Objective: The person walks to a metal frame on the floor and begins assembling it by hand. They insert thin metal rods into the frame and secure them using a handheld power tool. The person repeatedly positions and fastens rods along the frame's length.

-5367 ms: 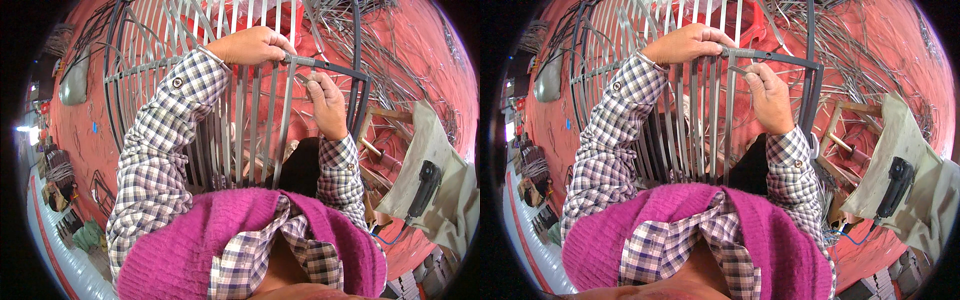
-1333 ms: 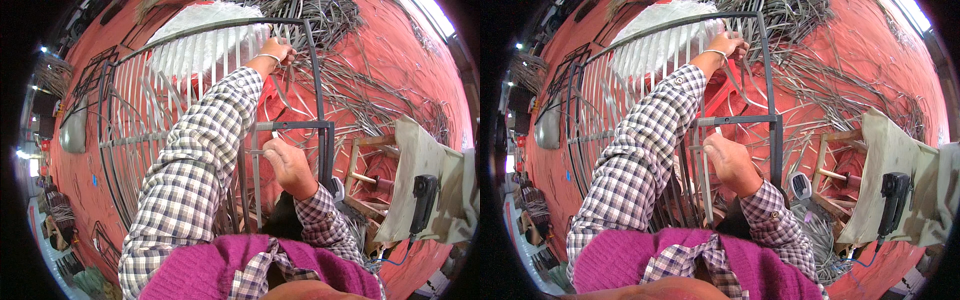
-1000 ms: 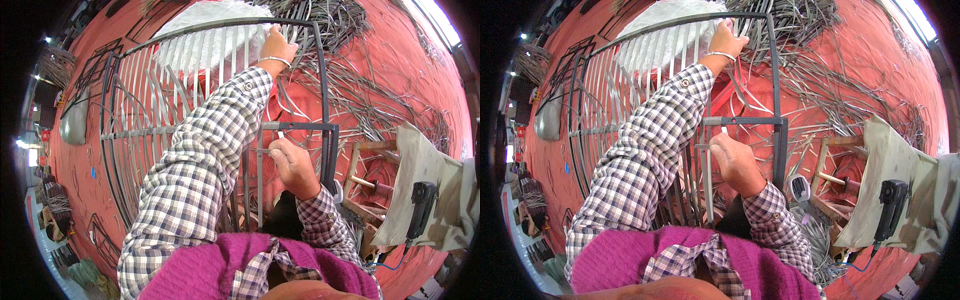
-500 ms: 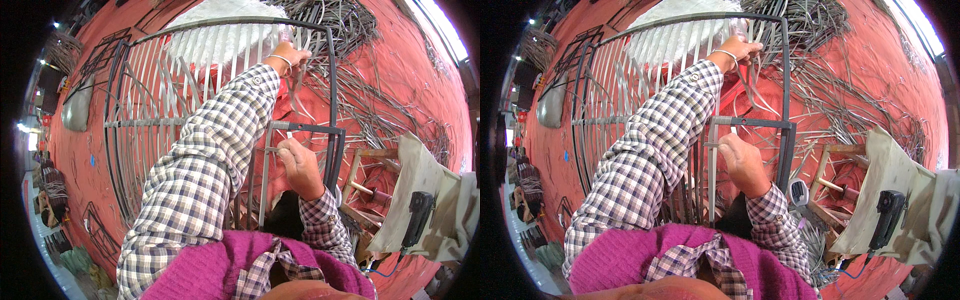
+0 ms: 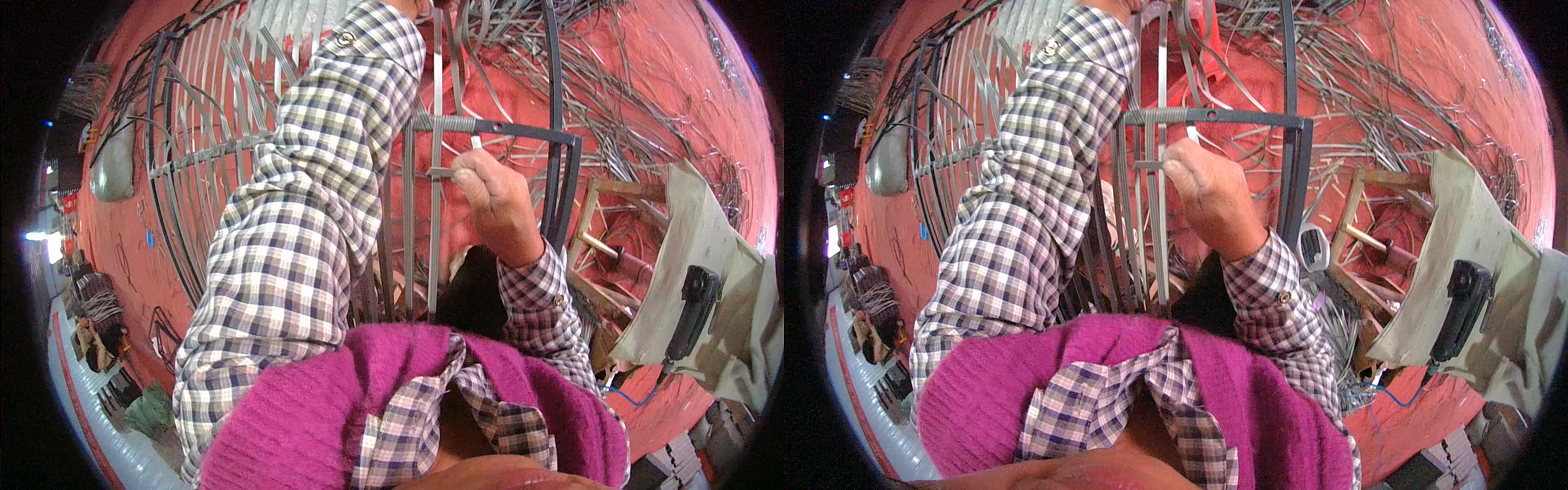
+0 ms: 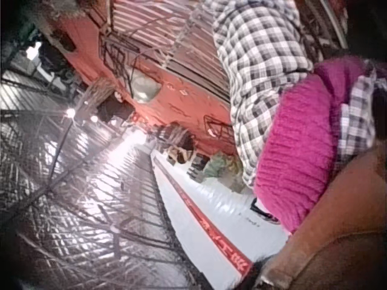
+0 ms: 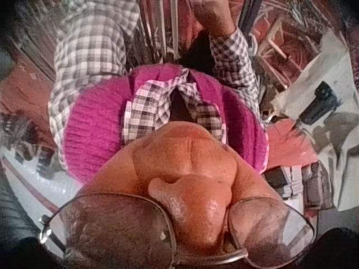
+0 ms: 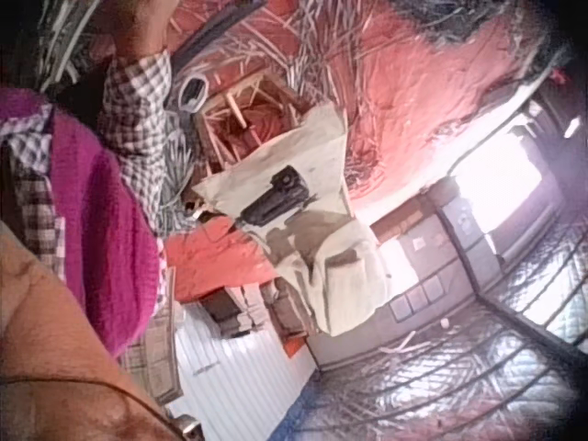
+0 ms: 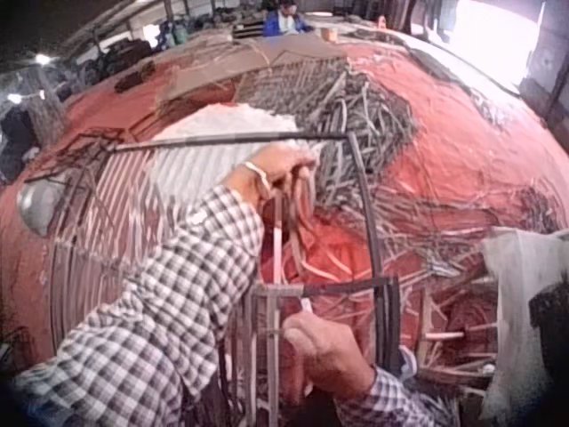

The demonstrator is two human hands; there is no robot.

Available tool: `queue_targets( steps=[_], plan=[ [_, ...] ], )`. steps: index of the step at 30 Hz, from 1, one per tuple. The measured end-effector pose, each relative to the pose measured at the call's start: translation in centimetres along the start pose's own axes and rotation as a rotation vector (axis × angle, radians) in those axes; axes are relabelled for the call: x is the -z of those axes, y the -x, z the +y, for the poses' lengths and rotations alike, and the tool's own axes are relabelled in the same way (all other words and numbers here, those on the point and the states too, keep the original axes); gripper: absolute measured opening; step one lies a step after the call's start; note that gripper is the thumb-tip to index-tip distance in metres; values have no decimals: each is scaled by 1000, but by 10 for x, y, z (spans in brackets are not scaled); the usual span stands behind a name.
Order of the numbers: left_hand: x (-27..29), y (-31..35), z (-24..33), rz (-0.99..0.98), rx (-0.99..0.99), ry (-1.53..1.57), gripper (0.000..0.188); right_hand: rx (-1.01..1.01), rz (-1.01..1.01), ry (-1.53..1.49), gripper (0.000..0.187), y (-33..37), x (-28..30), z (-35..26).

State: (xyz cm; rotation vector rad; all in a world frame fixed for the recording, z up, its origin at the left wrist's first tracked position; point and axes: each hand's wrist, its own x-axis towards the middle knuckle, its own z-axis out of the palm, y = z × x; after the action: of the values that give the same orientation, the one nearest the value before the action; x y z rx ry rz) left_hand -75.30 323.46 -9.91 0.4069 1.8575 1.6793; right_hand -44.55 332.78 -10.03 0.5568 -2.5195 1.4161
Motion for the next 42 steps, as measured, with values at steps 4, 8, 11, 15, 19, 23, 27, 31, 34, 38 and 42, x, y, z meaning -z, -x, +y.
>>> queue_targets(
  steps=[4, 8, 11, 15, 19, 23, 27, 31, 34, 38, 42],
  plan=[
    [-6, 5, 3, 70, -87, -130, 20, -57, 33, -69, 12, -1, -3, -2],
    [-10, 13, 13, 66, -89, -264, 24, -99, 36, -71, 13, -4, -4, -3],
    [-10, 15, 13, 88, -87, -254, 27, -139, 36, -105, 13, -4, -3, -2],
    [-10, 28, 13, 221, -202, -181, 25, -171, 33, -129, 15, -3, -2, -2],
    [-6, 79, 21, 138, -306, -209, 21, -197, 41, -180, 15, -3, -1, -1],
    [-7, 152, 17, 126, -234, -227, 25, -234, 23, -183, 16, -4, 1, -2],
    [-12, 205, -3, 18, -233, -346, 26, -280, 18, -181, 16, -4, 0, -4],
    [-14, 217, -17, 91, -251, -305, 23, -276, 25, -153, 13, -3, -3, -2],
    [-10, 214, -16, 49, -234, -347, 22, -268, 57, -138, 14, -3, -5, -1],
    [-14, 211, -13, 61, -147, -548, 27, -342, 38, -175, 21, -3, -3, -1],
    [-18, 206, -10, -168, -246, -807, 29, -427, -5, -154, 25, -5, 1, -4]
  ],
)
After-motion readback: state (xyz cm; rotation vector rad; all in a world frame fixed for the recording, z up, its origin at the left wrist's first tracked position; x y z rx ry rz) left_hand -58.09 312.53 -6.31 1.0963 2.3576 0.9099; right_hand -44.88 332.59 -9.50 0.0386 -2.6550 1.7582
